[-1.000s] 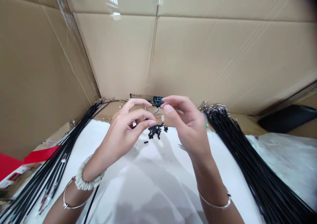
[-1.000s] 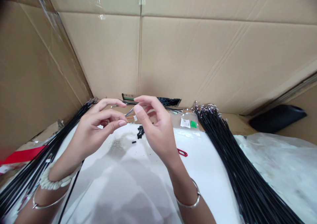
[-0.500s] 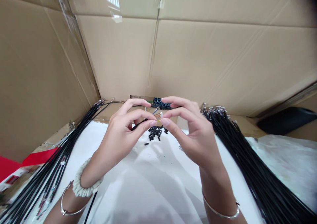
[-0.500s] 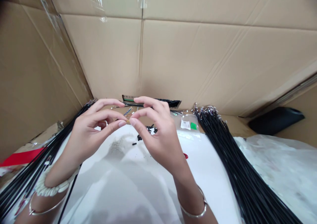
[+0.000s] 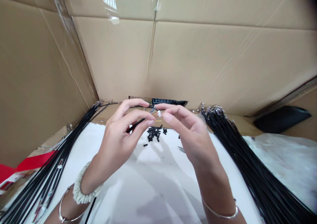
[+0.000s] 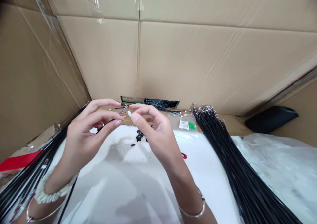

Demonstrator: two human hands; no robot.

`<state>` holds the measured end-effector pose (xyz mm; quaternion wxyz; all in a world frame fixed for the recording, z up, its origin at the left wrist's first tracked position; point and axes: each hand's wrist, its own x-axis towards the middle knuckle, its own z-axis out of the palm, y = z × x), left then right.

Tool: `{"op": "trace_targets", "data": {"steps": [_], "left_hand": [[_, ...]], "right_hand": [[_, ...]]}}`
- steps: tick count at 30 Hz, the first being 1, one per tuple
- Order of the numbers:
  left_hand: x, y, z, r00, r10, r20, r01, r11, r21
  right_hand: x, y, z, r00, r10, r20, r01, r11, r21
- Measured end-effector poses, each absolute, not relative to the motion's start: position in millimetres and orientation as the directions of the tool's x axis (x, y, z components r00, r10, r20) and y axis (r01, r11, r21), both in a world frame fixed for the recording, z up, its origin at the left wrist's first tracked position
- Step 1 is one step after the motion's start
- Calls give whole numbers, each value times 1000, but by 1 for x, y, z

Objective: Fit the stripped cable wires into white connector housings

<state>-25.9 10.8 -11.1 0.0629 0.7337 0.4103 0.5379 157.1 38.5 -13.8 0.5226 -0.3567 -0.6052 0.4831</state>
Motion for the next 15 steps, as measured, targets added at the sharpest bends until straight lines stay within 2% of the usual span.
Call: {"op": "trace_targets", "data": {"steps": [3, 10, 12, 15], "left_hand": [[-26, 10, -11, 83, 671, 736, 533, -654, 536], [-25, 9, -10, 111, 670, 734, 535, -663, 524], [-25, 9, -10, 113, 670, 734, 537, -663, 522], [-26, 8, -10, 116, 674, 730, 544, -658, 521]], "right_hand": [[158, 38, -12, -142, 935, 326, -14, 327, -945], [158, 42, -13, -235, 922, 308, -44, 306, -951], [158, 43, -14, -240, 906, 349, -37, 351, -936], [157, 43, -14, -189, 850, 492, 71, 512, -856]]}}
